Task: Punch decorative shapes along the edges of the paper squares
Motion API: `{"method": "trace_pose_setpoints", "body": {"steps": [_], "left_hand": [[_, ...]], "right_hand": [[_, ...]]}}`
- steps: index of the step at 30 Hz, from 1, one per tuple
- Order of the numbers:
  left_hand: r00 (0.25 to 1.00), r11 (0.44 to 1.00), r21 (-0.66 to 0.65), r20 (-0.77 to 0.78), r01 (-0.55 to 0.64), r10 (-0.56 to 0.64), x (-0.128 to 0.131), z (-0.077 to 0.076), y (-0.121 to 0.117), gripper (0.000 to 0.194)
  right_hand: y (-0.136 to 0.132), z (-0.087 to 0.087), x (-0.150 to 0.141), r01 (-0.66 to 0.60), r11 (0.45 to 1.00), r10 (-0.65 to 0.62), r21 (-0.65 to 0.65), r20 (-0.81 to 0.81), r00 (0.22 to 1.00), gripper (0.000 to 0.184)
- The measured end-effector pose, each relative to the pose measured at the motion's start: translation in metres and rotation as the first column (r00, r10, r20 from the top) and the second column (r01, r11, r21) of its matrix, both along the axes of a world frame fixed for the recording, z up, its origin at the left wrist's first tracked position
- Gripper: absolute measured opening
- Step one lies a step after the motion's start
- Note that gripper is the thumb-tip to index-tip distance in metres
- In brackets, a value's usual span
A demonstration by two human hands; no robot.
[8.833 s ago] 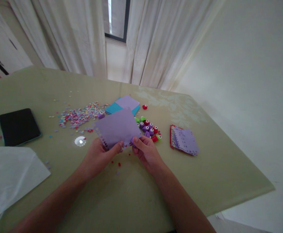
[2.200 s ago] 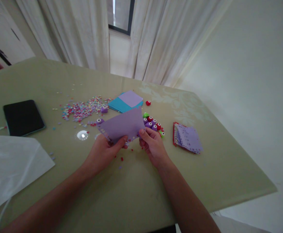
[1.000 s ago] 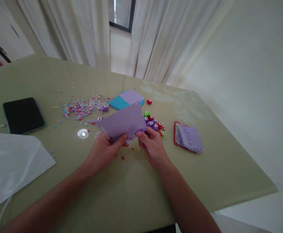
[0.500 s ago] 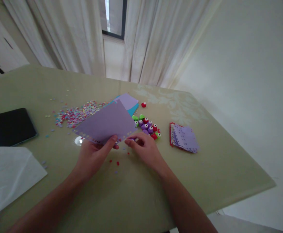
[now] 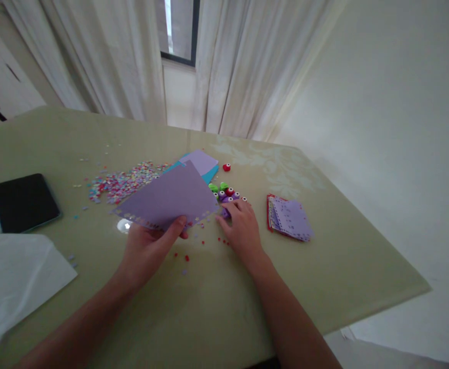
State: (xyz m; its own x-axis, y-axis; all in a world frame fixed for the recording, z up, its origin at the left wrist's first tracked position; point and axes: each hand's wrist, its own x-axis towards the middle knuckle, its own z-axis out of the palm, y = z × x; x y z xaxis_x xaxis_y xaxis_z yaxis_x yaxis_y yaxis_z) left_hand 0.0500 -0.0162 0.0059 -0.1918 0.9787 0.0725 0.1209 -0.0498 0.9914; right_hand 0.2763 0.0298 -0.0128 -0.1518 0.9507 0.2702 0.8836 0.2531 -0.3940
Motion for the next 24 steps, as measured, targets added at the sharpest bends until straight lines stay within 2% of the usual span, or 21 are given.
{"method": "trace_pose_setpoints", "body": {"steps": [3,9,12,16,18,20,22,24], "left_hand": [[1.0,1.0,-0.008,-0.001,-0.019,0.019,0.0,-0.001,0.0,0.027],[0.999,0.999,-0.026,0.028,-0.04,0.041,-0.001,0.0,-0.001,0.024],[0.999,0.999,-0.033,0.016,-0.039,0.04,-0.001,-0.002,0.0,0.024],[0.999,0.999,-0.007,0.014,-0.045,0.045,-0.001,-0.002,0.001,0.024],[0.999,0.999,0.01,0.015,-0.043,0.042,-0.001,-0.001,0.001,0.023],[0.999,0.999,0.019,0.011,-0.035,0.035,0.0,0.0,0.001,0.024],[1.0,0.999,0.02,-0.007,-0.027,0.028,-0.001,0.0,0.0,0.026],[0.999,1.0,0.014,-0.022,-0.023,0.023,-0.001,-0.002,0.0,0.028]], "right_hand": [[0.0,-0.001,-0.003,0.001,1.0,0.001,-0.031,0.068,0.998,0.031],[-0.001,0.0,-0.002,0.013,0.997,-0.009,-0.079,0.048,0.999,0.029],[-0.003,-0.001,-0.004,-0.017,0.997,0.022,-0.074,0.076,0.997,0.035],[-0.004,0.0,-0.007,-0.005,0.994,0.011,-0.106,0.056,0.998,0.021],[-0.004,0.0,-0.008,0.011,0.995,-0.015,-0.097,-0.039,0.999,0.018],[-0.003,-0.001,-0.008,0.008,0.995,-0.032,-0.103,-0.233,0.972,0.021],[-0.001,-0.003,-0.011,-0.04,0.988,-0.038,-0.149,-0.485,0.874,0.026],[0.001,-0.005,-0.016,-0.111,0.977,-0.053,-0.182,-0.711,0.701,0.032]]}}
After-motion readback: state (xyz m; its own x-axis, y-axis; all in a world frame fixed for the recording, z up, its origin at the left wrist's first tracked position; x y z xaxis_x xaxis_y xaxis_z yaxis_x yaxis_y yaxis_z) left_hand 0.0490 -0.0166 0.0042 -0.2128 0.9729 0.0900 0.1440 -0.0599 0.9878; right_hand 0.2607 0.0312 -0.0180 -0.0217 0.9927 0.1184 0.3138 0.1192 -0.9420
